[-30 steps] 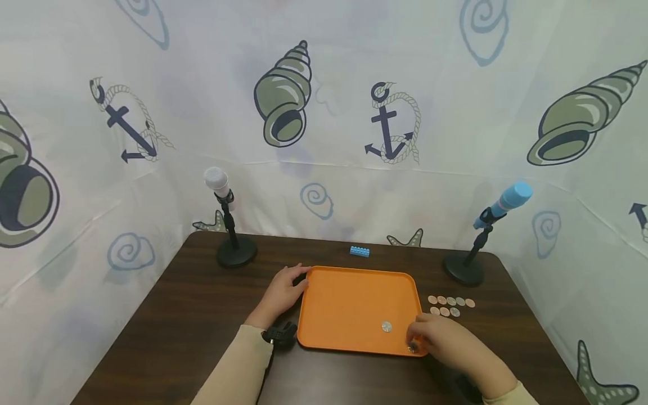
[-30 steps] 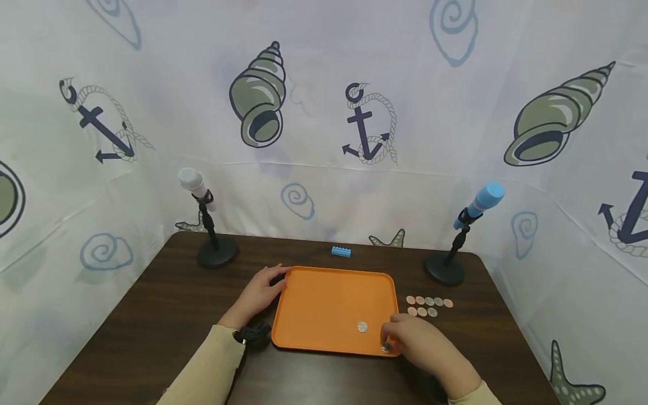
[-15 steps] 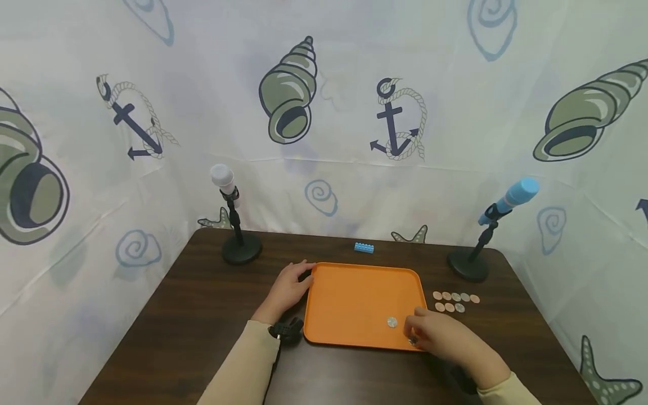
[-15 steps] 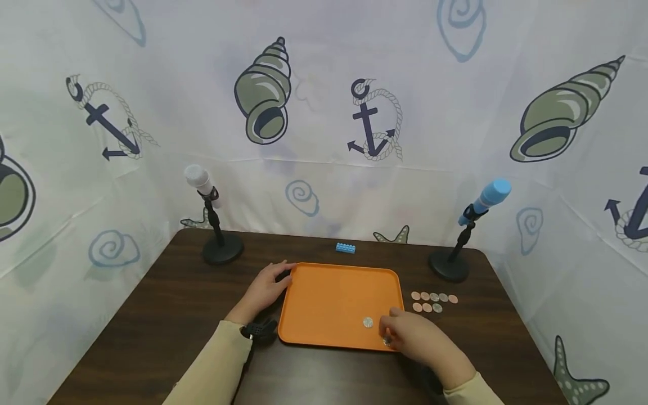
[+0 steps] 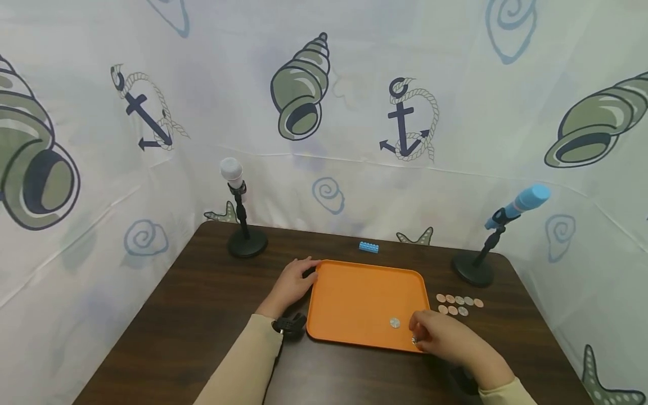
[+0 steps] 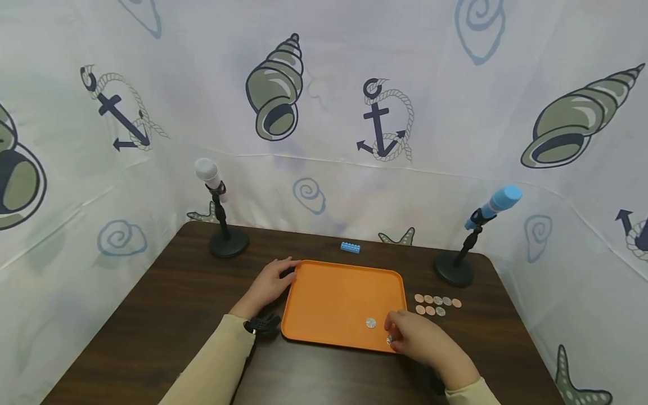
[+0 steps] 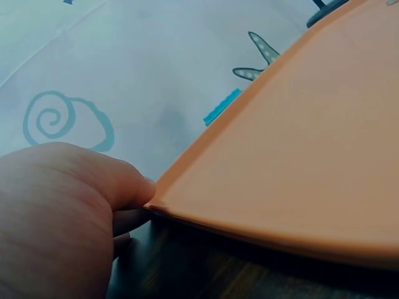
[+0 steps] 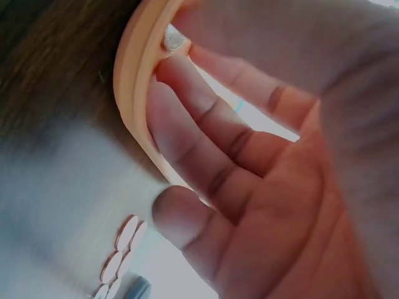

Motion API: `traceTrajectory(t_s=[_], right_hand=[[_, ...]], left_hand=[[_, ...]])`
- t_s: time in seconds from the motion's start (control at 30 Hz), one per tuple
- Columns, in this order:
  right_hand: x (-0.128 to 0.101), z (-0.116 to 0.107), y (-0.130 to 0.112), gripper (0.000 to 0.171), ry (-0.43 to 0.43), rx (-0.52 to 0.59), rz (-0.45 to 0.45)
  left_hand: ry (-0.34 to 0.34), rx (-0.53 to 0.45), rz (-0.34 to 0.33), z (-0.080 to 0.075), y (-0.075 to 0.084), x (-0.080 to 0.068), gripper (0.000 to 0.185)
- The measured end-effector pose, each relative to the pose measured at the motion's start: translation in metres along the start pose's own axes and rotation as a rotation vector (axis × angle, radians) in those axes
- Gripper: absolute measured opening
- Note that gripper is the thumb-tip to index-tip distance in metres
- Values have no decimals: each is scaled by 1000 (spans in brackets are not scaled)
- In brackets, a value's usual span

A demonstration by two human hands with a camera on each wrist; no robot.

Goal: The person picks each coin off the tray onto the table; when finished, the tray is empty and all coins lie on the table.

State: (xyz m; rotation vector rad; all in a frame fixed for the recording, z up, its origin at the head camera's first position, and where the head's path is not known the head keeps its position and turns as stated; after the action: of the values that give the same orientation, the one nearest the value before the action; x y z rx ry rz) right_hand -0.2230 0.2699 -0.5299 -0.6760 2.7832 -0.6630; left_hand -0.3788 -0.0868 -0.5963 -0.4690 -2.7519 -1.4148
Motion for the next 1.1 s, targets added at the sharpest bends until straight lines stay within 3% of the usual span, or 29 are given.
traceTrajectory(t_s=[0.17, 0.3, 0.47, 0.6, 0.77, 0.9, 0.97, 1.1], right_hand=[[1, -1, 0, 23, 6, -57, 19], [3, -1, -2, 25, -2, -38, 22], [4, -1, -3, 27, -15, 65, -21], [-3, -4, 3, 22, 17, 170, 15], [-37, -20, 28, 15, 223, 182, 127], [-71, -30, 59, 9, 425, 178, 291], [-85, -34, 77, 10, 513, 198, 367], [-102, -40, 104, 18, 623, 225, 430]], left_hand=[[6, -12, -4, -2, 0, -1, 44], [5, 2, -6, -3, 1, -2, 44], [4, 5, 4, -3, 5, -4, 43], [3, 6, 1, -4, 4, -3, 43], [2, 6, 31, 2, 5, -1, 43], [-3, 10, 58, 4, 6, 0, 42], [-6, 1, 50, 2, 6, 0, 43], [5, -14, 35, -3, 4, -1, 43]])
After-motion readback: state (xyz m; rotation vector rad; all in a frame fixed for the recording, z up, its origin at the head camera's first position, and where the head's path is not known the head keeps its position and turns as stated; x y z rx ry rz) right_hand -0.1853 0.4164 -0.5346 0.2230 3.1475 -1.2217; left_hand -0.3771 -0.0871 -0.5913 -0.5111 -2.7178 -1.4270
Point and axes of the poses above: each hand's wrist, its own x-axis towards the middle knuckle, its own z-axis out of the palm, y = z × x, the point moved 5 cm from there along x, towards the middle knuckle, and after that the axes turned 3 degrees about y, right-handed, at the moved point
